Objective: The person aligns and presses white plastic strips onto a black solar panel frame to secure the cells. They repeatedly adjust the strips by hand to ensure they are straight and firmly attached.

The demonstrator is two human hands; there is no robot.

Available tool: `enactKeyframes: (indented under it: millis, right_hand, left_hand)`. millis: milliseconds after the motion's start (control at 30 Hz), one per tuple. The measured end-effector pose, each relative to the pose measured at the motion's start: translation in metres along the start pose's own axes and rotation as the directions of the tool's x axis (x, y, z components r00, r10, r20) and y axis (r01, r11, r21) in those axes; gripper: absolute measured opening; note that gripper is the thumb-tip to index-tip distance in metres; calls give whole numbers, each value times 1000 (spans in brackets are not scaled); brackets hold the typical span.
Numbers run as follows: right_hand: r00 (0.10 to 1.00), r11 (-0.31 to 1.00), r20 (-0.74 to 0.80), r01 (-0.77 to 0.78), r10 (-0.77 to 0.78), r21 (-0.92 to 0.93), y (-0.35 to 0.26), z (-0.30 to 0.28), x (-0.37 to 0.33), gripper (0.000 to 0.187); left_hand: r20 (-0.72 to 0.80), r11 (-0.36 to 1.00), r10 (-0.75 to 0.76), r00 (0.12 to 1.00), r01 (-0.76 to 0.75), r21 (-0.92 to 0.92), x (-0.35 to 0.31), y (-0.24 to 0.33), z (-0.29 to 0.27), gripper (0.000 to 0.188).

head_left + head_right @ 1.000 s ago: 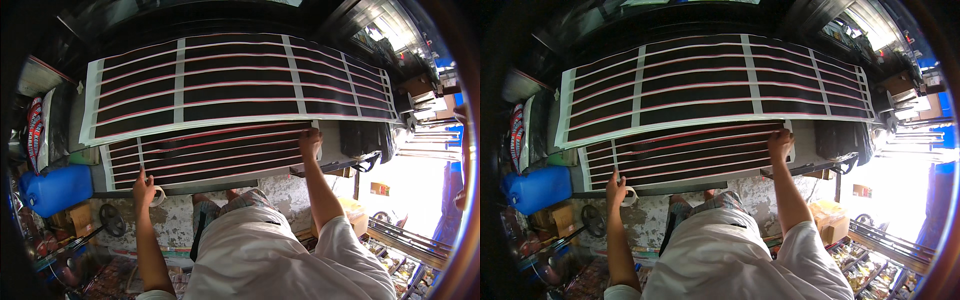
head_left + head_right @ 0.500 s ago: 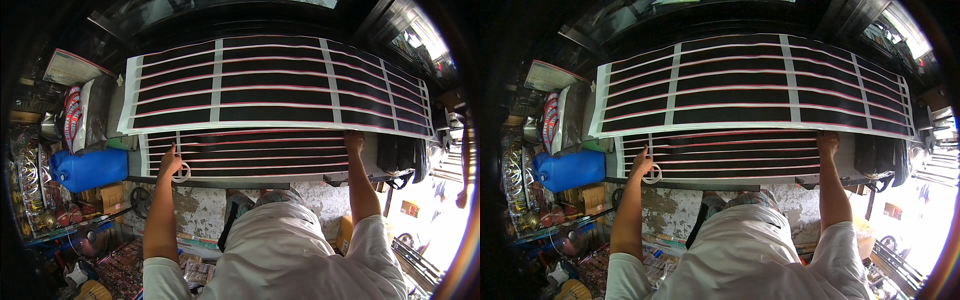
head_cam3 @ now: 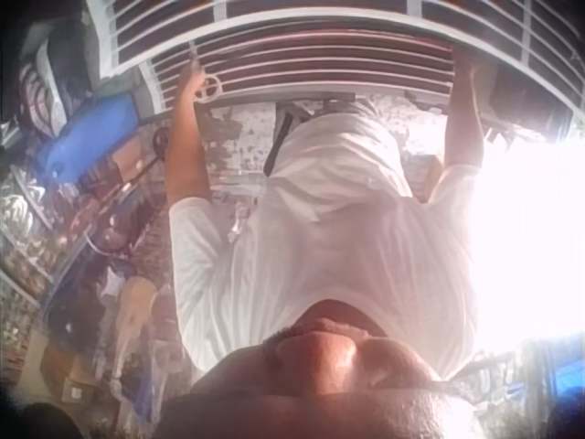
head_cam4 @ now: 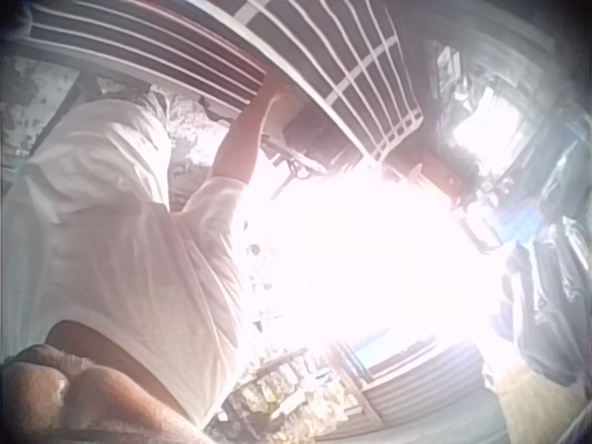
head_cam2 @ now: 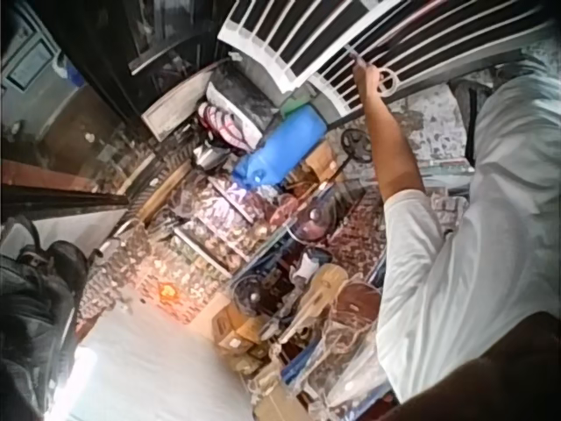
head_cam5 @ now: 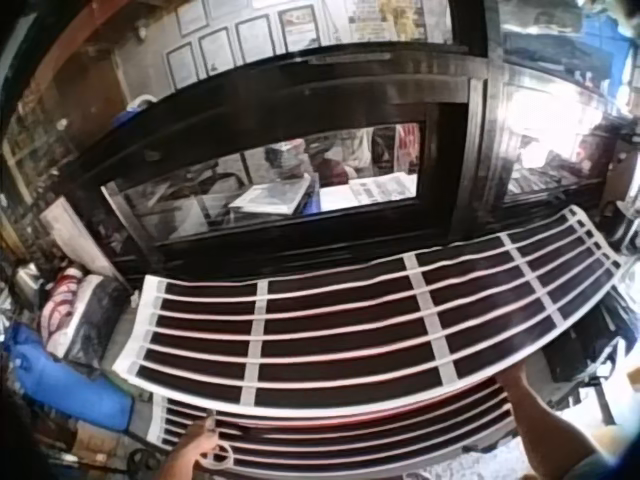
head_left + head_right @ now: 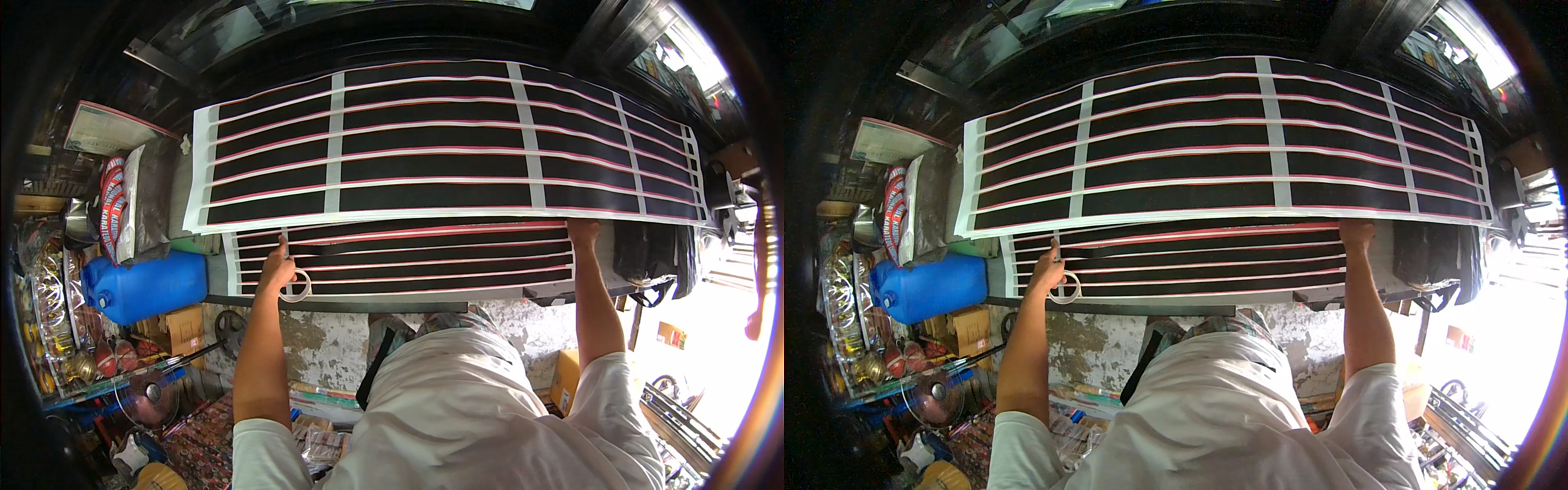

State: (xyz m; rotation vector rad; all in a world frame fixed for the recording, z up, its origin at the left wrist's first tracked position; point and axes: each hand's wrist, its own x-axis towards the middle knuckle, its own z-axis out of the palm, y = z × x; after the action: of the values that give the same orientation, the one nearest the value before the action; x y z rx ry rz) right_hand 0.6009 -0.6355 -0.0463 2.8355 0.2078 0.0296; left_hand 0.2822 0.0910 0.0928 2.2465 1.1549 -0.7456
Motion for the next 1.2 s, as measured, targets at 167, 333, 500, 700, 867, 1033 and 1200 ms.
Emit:
enactKeyframes:
  millis: [167, 333, 500, 700, 867, 1033, 1200]
  right_hand:
    - [982, 930, 54, -188, 180, 315, -5, 0, -5, 45]
    - [963, 898, 108, -267, 245, 349, 9, 12, -6, 56]
    - [974, 944, 32, -225, 224, 243, -1, -3, -12, 61]
    - [944, 870, 224, -313, 242, 381, 4, -28, -16, 61]
    - [979, 945, 121, -189, 162, 266, -11, -22, -12, 50]
    - [999, 998, 22, -31, 29, 61, 4, 3, -7, 39]
    - [995, 970, 33, -99, 94, 223, -5, 14, -3, 42]
  left_hand:
    - [-18, 1000, -11, 1000, 10, -13, -6, -4, -2, 71]
    - [-16, 1000, -4, 1000, 4, -23, -3, 0, 1, 71]
    - [10, 1000, 8, 1000, -8, 1, 9, -9, 3, 73]
    - [-8, 1000, 19, 1000, -19, -7, 12, -12, 5, 73]
    - [4, 1000, -18, 1000, 18, -25, -3, -9, -2, 73]
    - [33, 999, -3, 999, 5, -45, 0, -3, -1, 74]
    - [23, 999, -11, 1000, 12, -49, 1, -15, -4, 75]
